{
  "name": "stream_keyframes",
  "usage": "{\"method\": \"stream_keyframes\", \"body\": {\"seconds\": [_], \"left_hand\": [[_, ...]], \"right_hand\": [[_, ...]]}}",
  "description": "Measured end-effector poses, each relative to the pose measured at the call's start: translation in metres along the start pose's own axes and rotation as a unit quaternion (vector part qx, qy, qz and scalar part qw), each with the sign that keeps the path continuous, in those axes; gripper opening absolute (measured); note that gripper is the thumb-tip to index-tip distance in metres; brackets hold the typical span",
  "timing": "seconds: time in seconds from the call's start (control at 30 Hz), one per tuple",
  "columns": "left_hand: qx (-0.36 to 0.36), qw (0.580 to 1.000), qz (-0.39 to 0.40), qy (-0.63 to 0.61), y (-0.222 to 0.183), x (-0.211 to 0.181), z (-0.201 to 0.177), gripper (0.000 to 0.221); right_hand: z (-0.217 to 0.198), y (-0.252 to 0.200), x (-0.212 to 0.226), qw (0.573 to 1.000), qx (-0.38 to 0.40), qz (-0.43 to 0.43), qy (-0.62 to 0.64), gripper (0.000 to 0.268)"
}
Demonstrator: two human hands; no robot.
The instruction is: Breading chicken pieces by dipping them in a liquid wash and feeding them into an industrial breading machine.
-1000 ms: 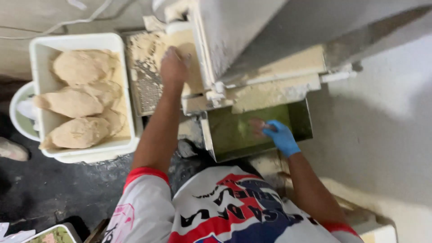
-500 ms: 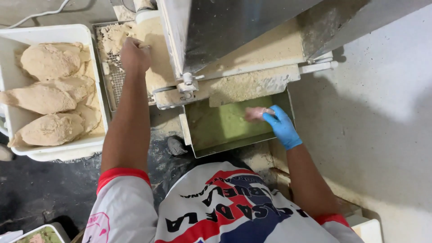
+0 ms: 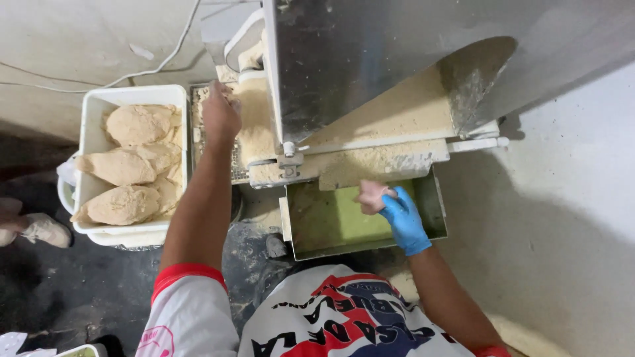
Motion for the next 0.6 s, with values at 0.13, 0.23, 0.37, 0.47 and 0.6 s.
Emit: {"method": "stream_keyframes", "body": {"seconds": [0.13,0.23,0.37,0.47,0.6], "left_hand": [[0.0,1.0,-0.007,0.004,0.026,0.033,0.007,0.028],[-0.011,1.0,-0.015,0.013,0.026,0.031,0.005,0.027],[0.0,0.999,-0.028,0.016,0.012,0.014,-0.003,0.025],[0.001,1.0,-0.018,0.01,0.01,0.011,-0.003,0.024],[0.004,1.0,-0.007,0.023,0.012,0.014,-0.006,0.024]], "right_hand": [[-0.031,0.062,-0.009,0.996,-0.054,-0.023,0.061,0.01],[-0.063,0.112,0.041,0.988,-0.097,-0.088,0.084,0.017],[-0.062,0.16,0.138,0.943,-0.132,-0.273,-0.136,0.015],[0.003,0.182,0.162,0.837,-0.088,-0.382,-0.382,0.021],[0.093,0.142,0.143,0.615,0.017,-0.43,-0.661,0.054]]}}
Point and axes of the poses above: each hand's wrist, its own y-axis towards the middle knuckle, its own z-axis out of the palm, x = y × z, the point moved 7 cm from there along y, towards the middle knuckle, and after that the axes turned 15 degrees about -y, right-handed, at the moved point
